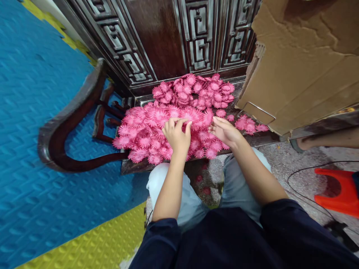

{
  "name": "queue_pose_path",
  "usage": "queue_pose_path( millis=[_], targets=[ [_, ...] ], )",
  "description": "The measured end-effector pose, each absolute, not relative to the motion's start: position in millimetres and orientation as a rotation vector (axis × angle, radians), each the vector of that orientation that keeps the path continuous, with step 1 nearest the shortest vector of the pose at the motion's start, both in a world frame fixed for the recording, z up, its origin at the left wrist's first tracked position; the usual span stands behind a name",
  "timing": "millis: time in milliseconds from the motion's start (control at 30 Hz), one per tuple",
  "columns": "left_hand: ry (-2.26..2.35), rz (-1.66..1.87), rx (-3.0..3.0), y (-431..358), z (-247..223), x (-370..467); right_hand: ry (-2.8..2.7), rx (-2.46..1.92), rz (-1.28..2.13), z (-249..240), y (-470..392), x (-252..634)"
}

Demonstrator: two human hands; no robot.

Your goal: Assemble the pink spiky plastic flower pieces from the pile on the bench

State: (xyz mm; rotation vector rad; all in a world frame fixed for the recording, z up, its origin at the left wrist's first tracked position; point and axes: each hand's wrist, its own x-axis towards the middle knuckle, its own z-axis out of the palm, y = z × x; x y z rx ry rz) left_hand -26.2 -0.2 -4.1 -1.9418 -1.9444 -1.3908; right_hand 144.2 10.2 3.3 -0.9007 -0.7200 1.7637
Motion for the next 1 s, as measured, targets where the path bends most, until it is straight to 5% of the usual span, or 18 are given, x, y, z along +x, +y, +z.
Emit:
queue_pose_path(
  millis=[267,633,1000],
  targets=[
    [-1.622,-1.588,-2.274,-16,7,-7,-0.898,-0.864,1.828,5,7,142],
    [-1.728,-1.881,-2.387,-15,10,-5,-0.99,-0.898,1.833,9,5,141],
    [-1.881,-2.705,-1.945,-6,7,-13,-0.933,-0.864,1.812,5,7,144]
  ],
)
